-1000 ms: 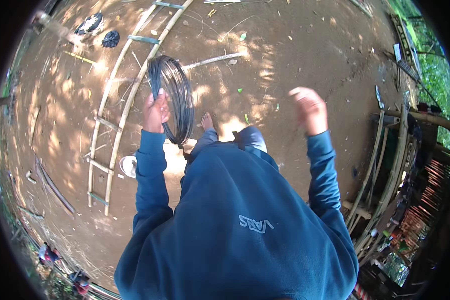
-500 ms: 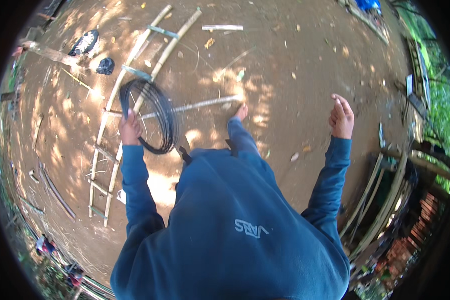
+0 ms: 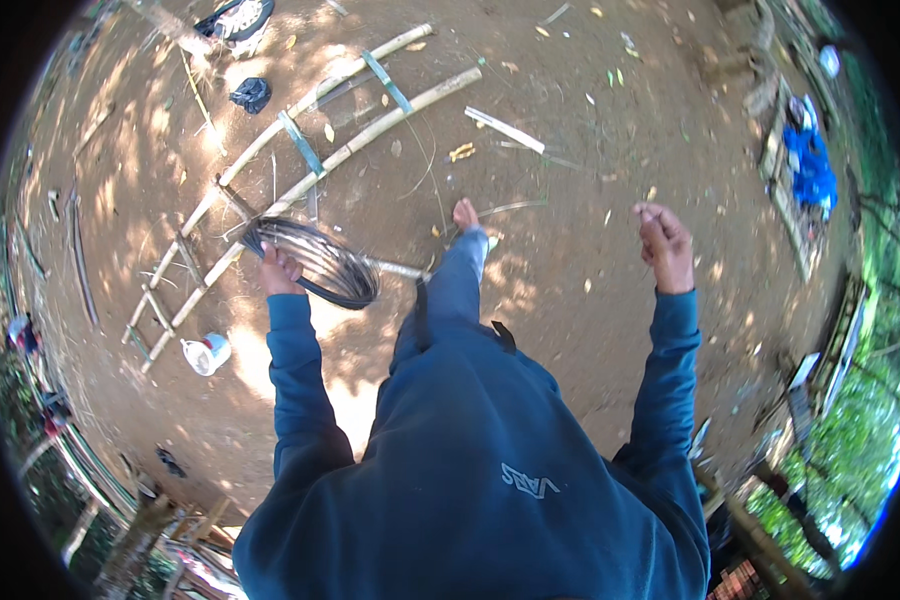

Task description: The person sits on the ground and uses pliers to twist wire around bamboo poles, securing crossbars to the main frame of a ladder. The person repeatedly measures, cuts, and twists wire to fasten the structure.

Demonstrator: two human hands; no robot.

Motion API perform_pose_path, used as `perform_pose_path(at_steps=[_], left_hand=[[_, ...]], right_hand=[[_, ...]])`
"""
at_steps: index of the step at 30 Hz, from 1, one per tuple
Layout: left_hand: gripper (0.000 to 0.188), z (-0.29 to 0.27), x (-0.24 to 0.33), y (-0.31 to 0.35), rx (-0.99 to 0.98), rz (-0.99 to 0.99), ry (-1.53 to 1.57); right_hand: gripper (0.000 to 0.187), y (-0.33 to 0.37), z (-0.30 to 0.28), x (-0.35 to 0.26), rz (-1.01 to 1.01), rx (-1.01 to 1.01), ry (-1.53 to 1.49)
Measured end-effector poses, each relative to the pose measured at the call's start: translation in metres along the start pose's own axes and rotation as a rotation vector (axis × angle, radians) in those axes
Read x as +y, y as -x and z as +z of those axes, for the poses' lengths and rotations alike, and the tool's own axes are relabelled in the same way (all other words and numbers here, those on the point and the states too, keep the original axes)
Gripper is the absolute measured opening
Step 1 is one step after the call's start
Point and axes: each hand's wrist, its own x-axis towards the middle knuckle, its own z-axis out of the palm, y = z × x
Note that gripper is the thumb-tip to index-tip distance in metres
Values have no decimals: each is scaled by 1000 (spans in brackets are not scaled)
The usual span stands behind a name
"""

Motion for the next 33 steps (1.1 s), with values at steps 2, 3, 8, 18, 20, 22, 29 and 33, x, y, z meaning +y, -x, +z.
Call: perform_pose_path(at_steps=[2, 3, 8, 18, 20, 22, 29, 33], left_hand=[[30, 5, -40, -41, 49, -19, 36], [31, 24, -53, -48, 125, -57, 14], [29, 85, -115, -105, 188, -212, 240], [39, 24, -345, -285, 319, -243, -22], [43, -45, -442, -325, 416, -307, -123], [42, -139, -506, -332, 627, -275, -906], [35, -182, -523, -358, 470, -196, -323], [55, -187, -522, -378, 557, -187, -635]], right_hand=[[25, -55, 10, 8, -64, -61, 136], [25, -86, 16, 11, 18, -84, 83], [24, -201, 43, 44, 174, -240, 90], [20, -397, 207, 148, 17, -539, 231], [19, -416, 237, 179, 13, -585, 303], [19, -427, 273, 215, 45, -700, 277], [21, -457, 338, 300, 218, -794, 176], [20, -461, 386, 319, 357, -886, 48]])
